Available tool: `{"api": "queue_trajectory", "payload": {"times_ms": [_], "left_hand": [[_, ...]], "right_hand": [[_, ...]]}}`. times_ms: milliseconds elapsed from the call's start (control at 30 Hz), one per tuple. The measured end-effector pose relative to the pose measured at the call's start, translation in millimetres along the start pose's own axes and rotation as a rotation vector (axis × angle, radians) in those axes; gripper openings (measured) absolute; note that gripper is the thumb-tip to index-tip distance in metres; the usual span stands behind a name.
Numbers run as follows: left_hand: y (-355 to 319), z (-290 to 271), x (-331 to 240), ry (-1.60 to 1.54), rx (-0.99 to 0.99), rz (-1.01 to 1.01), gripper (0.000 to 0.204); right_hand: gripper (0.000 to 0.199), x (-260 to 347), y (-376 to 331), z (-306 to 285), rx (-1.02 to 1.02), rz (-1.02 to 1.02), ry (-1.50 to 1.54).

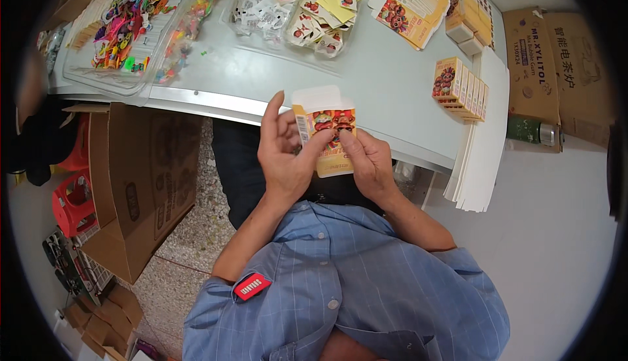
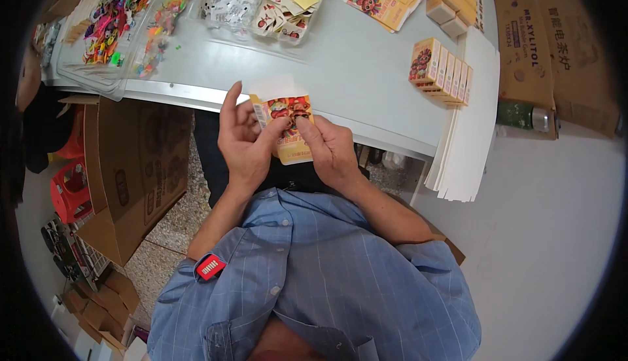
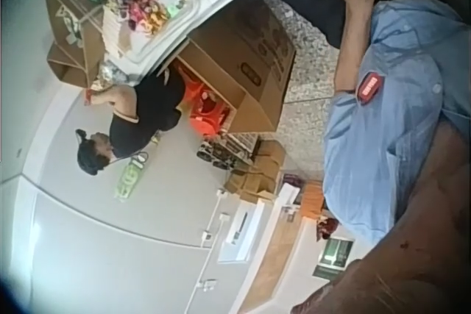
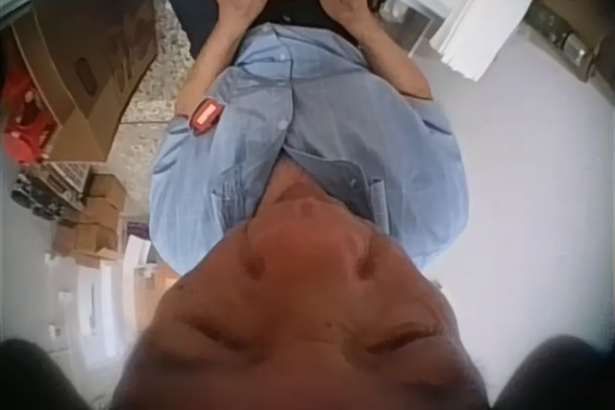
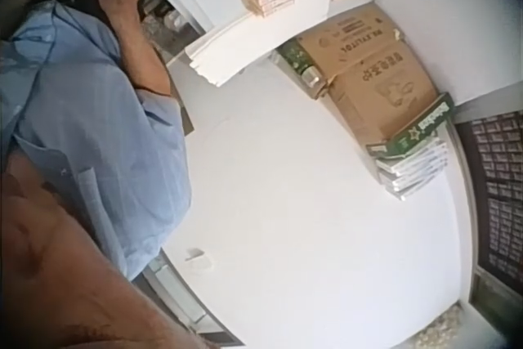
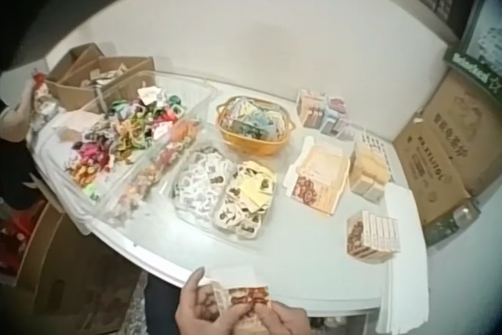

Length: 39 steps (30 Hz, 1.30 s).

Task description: Packaging small items and cards into paper envelopes on a desk.

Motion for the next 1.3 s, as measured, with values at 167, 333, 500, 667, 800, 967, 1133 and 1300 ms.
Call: {"api": "queue_trajectory", "payload": {"times_ms": [167,333,500,667,800,967,1133,1300], "left_hand": [[-12.2,-19.9,10.5,-0.011,0.042,-0.055,0.065],[-19.2,-27.8,15.0,0.034,0.186,-0.112,0.051],[-22.2,-31.6,31.9,-0.03,0.387,-0.34,0.033],[-26.9,-30.5,43.8,0.175,0.567,-0.377,0.017],[-21.1,-21.8,33.7,0.451,0.632,-0.157,0.018],[-36.0,-13.7,31.5,0.23,0.52,-0.282,0.023],[-31.8,-13.6,23.1,0.335,0.608,-0.28,0.018],[-28.0,-12.9,23.1,0.293,0.678,-0.238,0.017]], "right_hand": [[0.04,-2.8,-3.7,11.4,-0.165,-0.131,0.218],[0.054,-20.2,-10.0,-8.1,-0.033,-0.261,0.139],[0.049,-44.4,-32.9,-32.0,0.001,-0.221,0.166],[0.014,-57.3,-54.7,-53.6,0.013,-0.189,-0.064],[0.009,-62.5,-63.8,-68.0,0.081,-0.267,-0.165],[0.006,-38.9,-68.9,-45.9,-0.16,-0.205,0.258],[0.02,-28.6,-70.7,-56.4,-0.111,-0.133,0.239],[0.026,-27.9,-66.9,-74.5,0.142,-0.252,0.038]]}}
Point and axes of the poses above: each hand's wrist, its own y-axis towards the middle knuckle, its own z-axis out of the palm, x = y × z, the point moved 1 cm from there along y, towards the middle knuckle, and after that the axes turned 10 degrees about -z, right-handed, at the moved point
